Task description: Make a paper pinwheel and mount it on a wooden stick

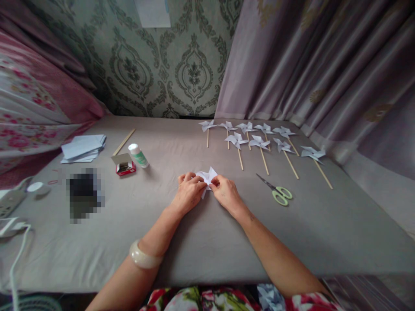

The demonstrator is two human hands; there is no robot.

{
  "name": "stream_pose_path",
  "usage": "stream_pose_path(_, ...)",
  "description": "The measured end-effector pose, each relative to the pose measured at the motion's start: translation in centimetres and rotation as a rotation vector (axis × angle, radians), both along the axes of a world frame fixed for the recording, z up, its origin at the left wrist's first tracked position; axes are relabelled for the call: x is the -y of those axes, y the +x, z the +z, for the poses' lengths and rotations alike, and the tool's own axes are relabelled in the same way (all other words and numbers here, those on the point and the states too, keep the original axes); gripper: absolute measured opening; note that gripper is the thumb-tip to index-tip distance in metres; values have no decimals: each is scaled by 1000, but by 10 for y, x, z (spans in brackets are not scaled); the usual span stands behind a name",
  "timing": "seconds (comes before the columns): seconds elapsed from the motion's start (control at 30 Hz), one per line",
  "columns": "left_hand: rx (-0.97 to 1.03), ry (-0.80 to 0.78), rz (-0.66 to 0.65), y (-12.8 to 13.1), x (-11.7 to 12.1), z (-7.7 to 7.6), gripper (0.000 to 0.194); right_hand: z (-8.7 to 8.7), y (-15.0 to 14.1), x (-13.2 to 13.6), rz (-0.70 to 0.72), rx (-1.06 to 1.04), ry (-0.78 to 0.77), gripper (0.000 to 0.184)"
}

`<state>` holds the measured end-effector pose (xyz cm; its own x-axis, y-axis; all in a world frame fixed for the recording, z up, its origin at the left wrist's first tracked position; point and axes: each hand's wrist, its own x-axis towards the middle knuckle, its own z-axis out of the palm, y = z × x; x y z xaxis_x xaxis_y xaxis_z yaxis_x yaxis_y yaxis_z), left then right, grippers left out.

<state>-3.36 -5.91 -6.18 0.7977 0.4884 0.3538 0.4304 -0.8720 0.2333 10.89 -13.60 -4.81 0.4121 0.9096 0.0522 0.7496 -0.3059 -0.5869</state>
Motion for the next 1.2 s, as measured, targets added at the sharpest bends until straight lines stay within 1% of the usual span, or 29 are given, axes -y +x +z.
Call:
stream_pose_path(0.2,1,7,-3,0,0,-1,17,0,0,-2,29,24,-10,10)
stream_pose_path(0.7,-23,-1,-5,0,4,4,23,-1,0,-5,38,27,-34,13)
stream_pose_path(1.0,-82,8,-10,1,7,14,23,1,-2,-4,40,61,-41,15)
stream_pose_path(1.2,-122,41,-15,1,8,14,23,8,1,5,54,137,-41,21)
